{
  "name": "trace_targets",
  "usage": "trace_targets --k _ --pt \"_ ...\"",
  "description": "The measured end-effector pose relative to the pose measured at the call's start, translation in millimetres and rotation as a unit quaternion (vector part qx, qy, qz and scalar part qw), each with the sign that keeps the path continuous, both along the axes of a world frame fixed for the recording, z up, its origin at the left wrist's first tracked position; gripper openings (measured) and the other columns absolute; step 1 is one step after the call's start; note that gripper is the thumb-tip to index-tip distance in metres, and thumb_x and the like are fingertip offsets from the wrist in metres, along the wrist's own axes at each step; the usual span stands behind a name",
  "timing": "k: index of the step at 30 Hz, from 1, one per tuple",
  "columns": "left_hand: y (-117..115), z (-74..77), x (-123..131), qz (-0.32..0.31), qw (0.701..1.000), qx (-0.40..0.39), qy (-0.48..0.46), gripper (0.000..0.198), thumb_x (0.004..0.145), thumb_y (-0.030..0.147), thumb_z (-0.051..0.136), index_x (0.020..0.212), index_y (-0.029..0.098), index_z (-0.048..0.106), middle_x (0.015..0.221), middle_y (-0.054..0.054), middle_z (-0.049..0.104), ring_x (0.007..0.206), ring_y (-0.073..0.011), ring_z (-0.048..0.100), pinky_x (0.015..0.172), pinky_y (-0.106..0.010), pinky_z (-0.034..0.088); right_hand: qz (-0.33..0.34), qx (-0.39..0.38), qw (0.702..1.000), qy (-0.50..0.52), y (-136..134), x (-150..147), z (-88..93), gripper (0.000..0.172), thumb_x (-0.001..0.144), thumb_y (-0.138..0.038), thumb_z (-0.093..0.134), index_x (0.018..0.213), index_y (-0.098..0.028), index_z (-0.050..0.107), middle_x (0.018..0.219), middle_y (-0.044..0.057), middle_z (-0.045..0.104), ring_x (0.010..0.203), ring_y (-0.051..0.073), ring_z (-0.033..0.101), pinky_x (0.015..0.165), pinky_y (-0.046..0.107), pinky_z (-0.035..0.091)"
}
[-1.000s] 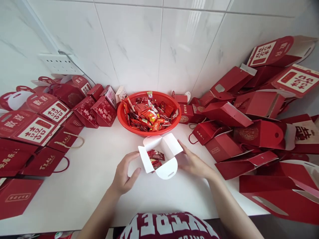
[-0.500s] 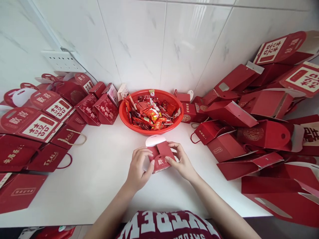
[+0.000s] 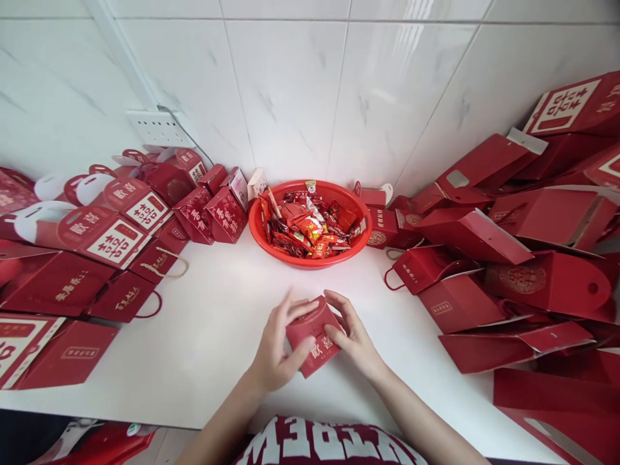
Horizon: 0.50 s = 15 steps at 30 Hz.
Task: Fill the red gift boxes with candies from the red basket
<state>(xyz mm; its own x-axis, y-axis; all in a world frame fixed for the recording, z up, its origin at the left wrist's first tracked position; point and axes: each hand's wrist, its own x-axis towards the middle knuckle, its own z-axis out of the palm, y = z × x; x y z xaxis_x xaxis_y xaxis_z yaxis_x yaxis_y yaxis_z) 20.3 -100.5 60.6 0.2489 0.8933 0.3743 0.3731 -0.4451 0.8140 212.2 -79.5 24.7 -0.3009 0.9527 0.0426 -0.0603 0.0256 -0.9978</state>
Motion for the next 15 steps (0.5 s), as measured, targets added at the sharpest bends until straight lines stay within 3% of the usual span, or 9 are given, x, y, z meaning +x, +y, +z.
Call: trace_targets --k 3,5,9,12,15 --pt "-13 15.3 -3 -0.053 0.972 0.029 0.226 0.073 0.092 0.039 0.058 0.157 0.029 0.024 0.153 -0.007 0.046 0.143 -0.0346 0.038 0.120 -0.058 0.026 -0.043 0.018 0.999 -0.018 -3 -1 -1.9 0.039 0.100 -0.041 0.046 0.137 -0.029 0.047 0.146 0.007 0.046 0.138 0.024 0.041 0.116 0.048 0.033" --pt "-21 25.0 -1 -0.065 0.946 0.002 0.317 0.073 0.095 0.045 0.052 0.159 0.028 0.019 0.161 -0.005 0.033 0.148 -0.0357 0.029 0.120 -0.060 0.024 -0.082 0.036 0.996 -0.022 -6 -3 -1.4 0.034 0.103 -0.040 0.040 0.133 -0.028 0.050 0.141 0.007 0.050 0.133 0.022 0.046 0.115 0.046 0.035" --pt "-31 37.1 6 -0.058 0.917 -0.019 0.394 0.071 0.100 0.047 0.038 0.160 0.028 0.003 0.165 -0.001 0.017 0.152 -0.0373 0.018 0.118 -0.068 0.022 -0.137 0.067 0.988 -0.020 -13 -11 0.5 0.032 0.104 -0.040 0.037 0.129 -0.027 0.051 0.134 0.007 0.054 0.126 0.022 0.051 0.109 0.044 0.041" --pt "-36 39.6 12 -0.028 0.902 -0.022 0.431 0.064 0.103 0.036 0.029 0.159 0.028 -0.002 0.165 -0.001 0.016 0.153 -0.0378 0.015 0.116 -0.072 0.024 -0.123 0.071 0.989 -0.029 -18 -16 0.5 0.031 0.105 -0.039 0.036 0.130 -0.027 0.051 0.133 0.007 0.054 0.125 0.021 0.051 0.107 0.042 0.043" --pt "-40 35.7 17 -0.020 0.892 -0.011 0.452 0.071 0.101 0.048 0.033 0.160 0.021 0.002 0.165 -0.007 0.013 0.152 -0.0433 0.011 0.112 -0.074 0.028 -0.098 0.073 0.992 -0.031 -24 -17 -1.8 0.034 0.106 -0.041 0.032 0.133 -0.029 0.048 0.135 0.006 0.052 0.126 0.021 0.050 0.108 0.042 0.043"
